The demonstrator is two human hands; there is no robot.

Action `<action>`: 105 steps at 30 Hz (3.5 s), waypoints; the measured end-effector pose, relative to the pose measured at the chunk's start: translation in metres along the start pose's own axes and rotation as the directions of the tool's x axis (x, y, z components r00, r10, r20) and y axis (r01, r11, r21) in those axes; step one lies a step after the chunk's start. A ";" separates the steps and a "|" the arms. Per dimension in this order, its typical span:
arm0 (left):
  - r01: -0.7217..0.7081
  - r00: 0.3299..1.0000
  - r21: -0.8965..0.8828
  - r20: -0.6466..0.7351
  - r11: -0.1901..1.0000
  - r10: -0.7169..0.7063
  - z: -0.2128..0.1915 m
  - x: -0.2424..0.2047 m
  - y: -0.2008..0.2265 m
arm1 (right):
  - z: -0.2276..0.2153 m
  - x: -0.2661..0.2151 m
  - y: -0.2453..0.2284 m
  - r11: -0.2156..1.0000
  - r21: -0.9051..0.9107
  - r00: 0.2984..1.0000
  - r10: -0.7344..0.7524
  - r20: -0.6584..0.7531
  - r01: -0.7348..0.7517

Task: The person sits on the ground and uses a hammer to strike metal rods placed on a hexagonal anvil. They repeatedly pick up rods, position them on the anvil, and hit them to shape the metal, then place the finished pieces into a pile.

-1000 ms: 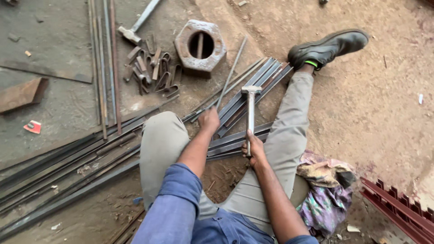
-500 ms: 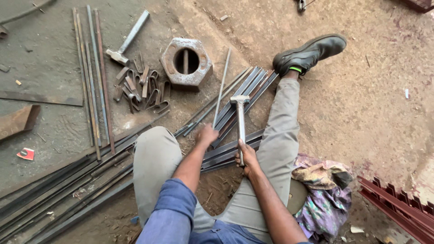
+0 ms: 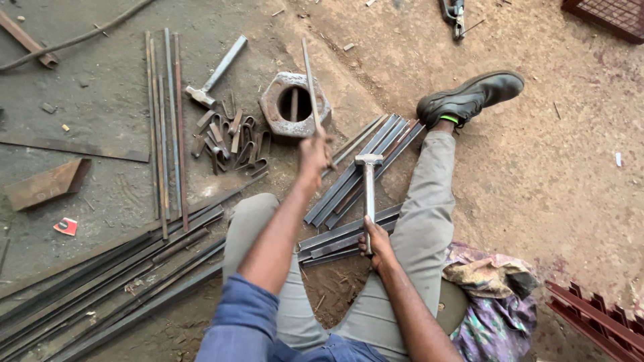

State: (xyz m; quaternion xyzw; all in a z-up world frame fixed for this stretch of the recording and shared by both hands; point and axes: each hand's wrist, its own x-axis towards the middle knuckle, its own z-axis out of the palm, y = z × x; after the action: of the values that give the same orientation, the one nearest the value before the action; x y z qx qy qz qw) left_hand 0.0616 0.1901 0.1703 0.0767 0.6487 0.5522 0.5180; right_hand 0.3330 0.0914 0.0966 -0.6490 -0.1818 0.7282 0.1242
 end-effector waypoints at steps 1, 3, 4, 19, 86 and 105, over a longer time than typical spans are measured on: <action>0.037 0.999 -0.101 0.010 0.994 -0.036 -0.006 0.013 0.015 | 0.001 -0.002 0.000 1.000 0.006 1.000 -0.002 0.009 0.002; 0.111 0.990 -0.268 0.114 0.957 -0.083 -0.016 0.035 0.040 | 0.004 0.000 -0.004 1.000 0.017 1.000 -0.008 0.026 0.008; 0.155 0.981 -0.346 0.167 0.925 -0.102 -0.022 0.040 0.048 | 0.003 -0.002 -0.003 1.000 0.016 1.000 -0.006 0.019 0.006; 0.244 0.877 -0.645 0.466 0.724 0.120 -0.026 0.023 0.081 | -0.001 0.001 -0.004 0.999 -0.013 0.999 0.046 0.000 -0.046; 0.108 0.971 0.511 -0.239 0.853 0.020 -0.178 -0.008 -0.132 | 0.093 0.061 -0.089 0.465 -0.767 0.750 -0.661 0.033 0.443; -0.010 0.999 0.253 0.035 0.968 0.001 -0.174 0.029 -0.109 | 0.088 0.055 -0.063 0.605 -0.667 0.828 -0.559 0.032 0.435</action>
State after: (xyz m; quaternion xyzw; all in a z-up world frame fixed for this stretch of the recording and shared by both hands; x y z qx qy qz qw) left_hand -0.0315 0.0570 0.0411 0.1536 0.7044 0.4651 0.5138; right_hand 0.2357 0.1622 0.0824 -0.6364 -0.5837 0.4931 0.1056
